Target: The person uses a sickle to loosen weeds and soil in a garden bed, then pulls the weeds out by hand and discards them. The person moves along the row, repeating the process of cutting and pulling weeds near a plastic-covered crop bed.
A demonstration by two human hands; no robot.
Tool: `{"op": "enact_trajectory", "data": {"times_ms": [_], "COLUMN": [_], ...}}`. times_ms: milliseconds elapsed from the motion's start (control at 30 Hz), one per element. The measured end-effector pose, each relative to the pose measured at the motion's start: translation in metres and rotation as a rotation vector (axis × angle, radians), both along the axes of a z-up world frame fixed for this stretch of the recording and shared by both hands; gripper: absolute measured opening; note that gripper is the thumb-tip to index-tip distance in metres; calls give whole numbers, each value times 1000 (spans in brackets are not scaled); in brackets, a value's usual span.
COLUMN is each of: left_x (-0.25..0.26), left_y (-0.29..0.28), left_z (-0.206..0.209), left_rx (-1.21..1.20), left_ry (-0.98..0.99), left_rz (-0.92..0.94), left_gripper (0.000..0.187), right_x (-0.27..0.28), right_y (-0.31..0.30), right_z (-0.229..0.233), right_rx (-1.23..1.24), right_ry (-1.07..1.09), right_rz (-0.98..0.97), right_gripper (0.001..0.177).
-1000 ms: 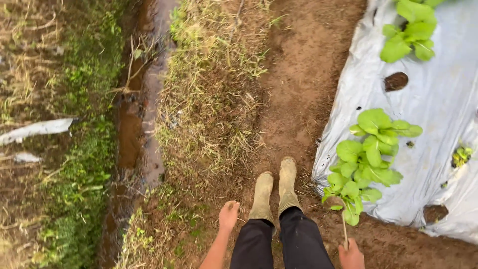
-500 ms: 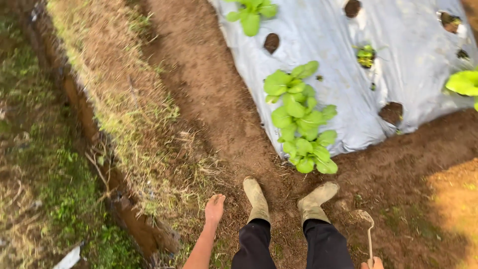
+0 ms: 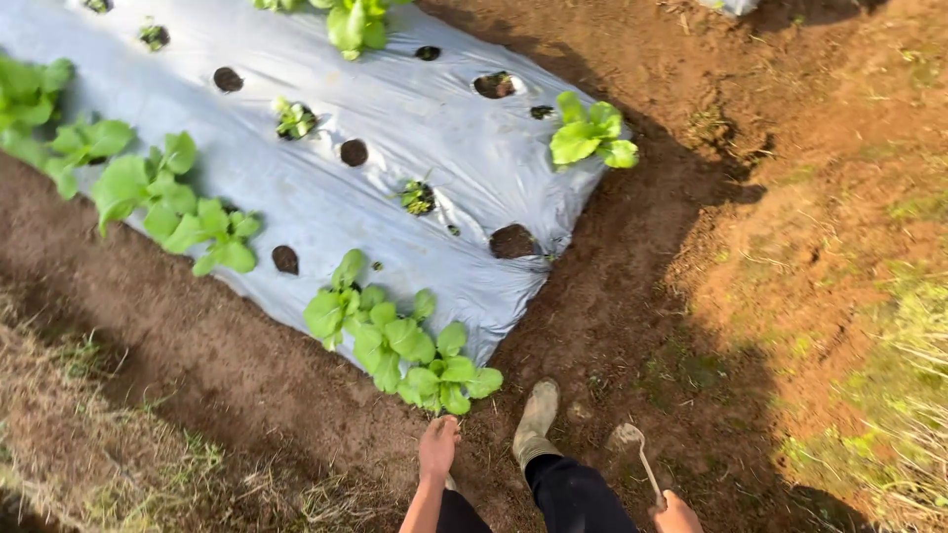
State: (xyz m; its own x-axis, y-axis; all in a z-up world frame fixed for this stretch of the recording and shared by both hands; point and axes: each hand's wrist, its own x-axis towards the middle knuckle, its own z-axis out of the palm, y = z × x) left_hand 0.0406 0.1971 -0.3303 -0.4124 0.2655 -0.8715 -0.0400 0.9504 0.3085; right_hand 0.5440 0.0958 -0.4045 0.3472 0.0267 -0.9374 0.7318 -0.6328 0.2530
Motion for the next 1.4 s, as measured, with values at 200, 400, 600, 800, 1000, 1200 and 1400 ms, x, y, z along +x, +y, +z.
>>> {"op": "enact_trajectory", "data": {"times_ms": [200,400,600,800,1000,1200,1400], "left_x": [106,147,150,178,265,398,498], "left_y": [132,189,243,357,539,695,793], "left_z": [38,9,-29,-39,-25,19,19], "left_rx": [170,185,-129,-440,-25,196,146], "left_ry": [-1,4,142,144,162,63,141], "left_rz": [-288,-467,-811,-867,-818,-729,-891], "left_gripper": [39,34,40,39,41,34,44], "right_x": [-10,0,68,91,106,128,231], "right_y": [84,102,37,106,191,276,414], "right_z": [89,108,-31,-75,-87,-97,-131], "right_rx": [216,387,5,-29,7,119,110], "right_ry": [70,14,26,-45,-144,-152,-59], "right_rz": [-685,-819,-733,-552,-656,-735,-893], "right_gripper": [17,13,22,19,31,38,35]}}
